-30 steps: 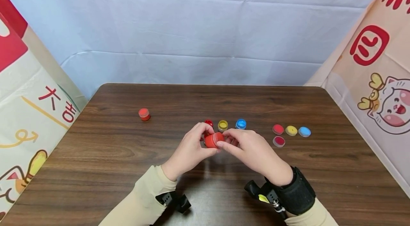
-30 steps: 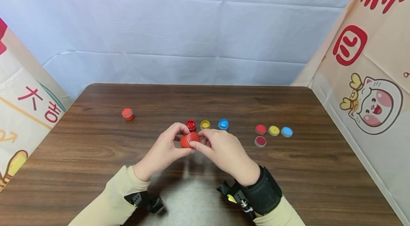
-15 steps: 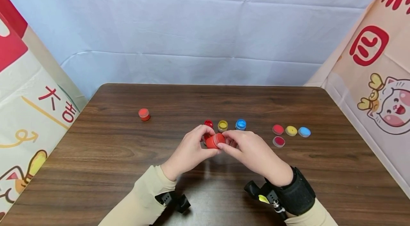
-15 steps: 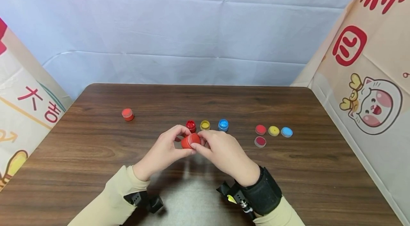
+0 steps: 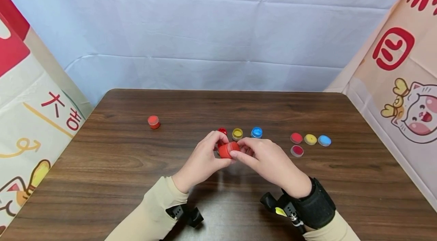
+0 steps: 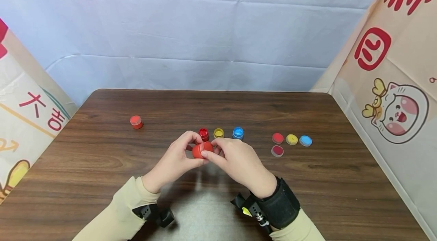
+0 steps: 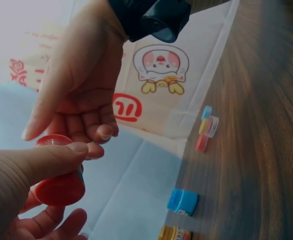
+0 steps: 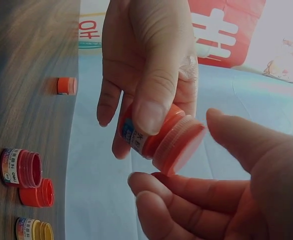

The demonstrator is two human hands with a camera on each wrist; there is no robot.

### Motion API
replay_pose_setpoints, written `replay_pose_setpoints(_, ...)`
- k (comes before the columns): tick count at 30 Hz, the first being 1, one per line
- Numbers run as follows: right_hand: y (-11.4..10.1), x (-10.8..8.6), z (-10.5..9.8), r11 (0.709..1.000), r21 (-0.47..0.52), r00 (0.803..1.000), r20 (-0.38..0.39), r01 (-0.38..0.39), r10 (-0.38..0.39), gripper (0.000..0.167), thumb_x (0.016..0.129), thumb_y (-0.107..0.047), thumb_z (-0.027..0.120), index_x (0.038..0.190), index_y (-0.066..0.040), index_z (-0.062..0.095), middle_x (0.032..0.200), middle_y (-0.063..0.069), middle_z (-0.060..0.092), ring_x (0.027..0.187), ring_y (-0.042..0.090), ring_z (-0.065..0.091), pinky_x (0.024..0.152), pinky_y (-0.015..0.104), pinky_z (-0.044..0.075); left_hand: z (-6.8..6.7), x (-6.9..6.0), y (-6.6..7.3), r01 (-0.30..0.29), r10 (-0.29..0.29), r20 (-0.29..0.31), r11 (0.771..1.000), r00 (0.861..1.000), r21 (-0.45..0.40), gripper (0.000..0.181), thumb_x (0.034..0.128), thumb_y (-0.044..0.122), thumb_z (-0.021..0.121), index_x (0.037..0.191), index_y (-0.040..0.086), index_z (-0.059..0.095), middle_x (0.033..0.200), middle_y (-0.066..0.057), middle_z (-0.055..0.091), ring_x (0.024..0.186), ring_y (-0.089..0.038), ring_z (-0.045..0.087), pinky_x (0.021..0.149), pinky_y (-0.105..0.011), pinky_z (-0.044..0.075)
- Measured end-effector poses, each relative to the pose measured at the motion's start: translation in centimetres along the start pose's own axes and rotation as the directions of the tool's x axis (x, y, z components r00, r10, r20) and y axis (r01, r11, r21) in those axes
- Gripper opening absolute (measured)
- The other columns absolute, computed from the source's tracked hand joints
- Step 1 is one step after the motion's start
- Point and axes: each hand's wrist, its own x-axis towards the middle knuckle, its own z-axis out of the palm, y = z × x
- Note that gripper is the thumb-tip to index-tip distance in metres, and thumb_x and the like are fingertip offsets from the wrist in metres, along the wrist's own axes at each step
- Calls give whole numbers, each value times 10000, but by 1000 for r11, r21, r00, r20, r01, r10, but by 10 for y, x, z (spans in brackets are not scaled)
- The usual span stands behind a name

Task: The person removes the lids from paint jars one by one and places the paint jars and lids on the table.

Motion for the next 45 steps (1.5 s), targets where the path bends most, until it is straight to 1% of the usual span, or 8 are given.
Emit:
replay_pose_setpoints(6,0,0,0,1000,-7,1000,13,7,-7,293,887,-358,624,994,-86,650,703,-120,542,610,31,478,543,225,436,1,0,-1,-24,24,11,1000,1000,5,393,706,93,814,981,113,533,936,33,525,814,-89,515,685,-239,498)
replay_pose_setpoints(11,1,0,1,999,-22,999,19,38,-37,235,870,-297,659,976,-88,645,674,-125,513,589,29,459,524,220,425,1,0,-1,-13,13,35,1000,999,4,387,719,116,810,1000,111,545,939,34,536,795,-134,525,658,-301,513)
replay_pose_setpoints(19,3,1,1,997,-32,997,38,65,-64,224,863,-269,672,990,-88,644,683,-123,523,606,25,474,535,208,436,1,-1,-2,-22,21,44,1000,999,13,374,727,132,806,1006,111,558,943,45,540,786,-129,521,662,-315,501)
replay_pose_setpoints(26,4,1,0,996,-46,996,59,76,-73,263,854,-234,683,1053,-67,639,741,-106,571,647,19,515,567,196,457,1,-1,-3,-27,25,48,999,999,34,381,723,139,810,1016,114,569,943,58,545,783,-107,517,656,-240,471)
replay_pose_setpoints(33,3,-1,-3,999,-3,998,54,46,-45,372,873,-336,649,1127,-65,630,765,-112,582,675,29,522,575,210,462,1,-1,-2,-25,24,24,999,999,26,404,708,125,820,1004,119,545,941,45,528,810,-93,508,691,-242,490)
replay_pose_setpoints(36,2,-2,-5,999,24,999,30,23,-23,415,880,-395,618,1130,-63,631,764,-114,578,668,31,516,578,224,461,1,-1,-1,-24,24,7,1000,1000,18,409,702,113,822,993,116,535,946,34,516,825,-93,506,711,-284,509)
replay_pose_setpoints(40,1,-1,-4,1000,25,1000,11,18,-19,388,896,-413,587,1082,-78,645,763,-117,574,654,24,511,581,230,458,1,0,-2,-23,23,-6,1000,1000,10,416,698,104,824,987,114,524,959,24,504,846,-100,507,739,-333,519)
replay_pose_setpoints(45,0,-1,-3,1000,21,1000,17,19,-20,332,899,-372,600,1056,-83,647,742,-118,562,645,30,501,572,231,452,1,0,-2,-23,23,-10,1000,1000,19,413,698,107,824,995,109,536,960,19,518,838,-98,513,723,-310,519)
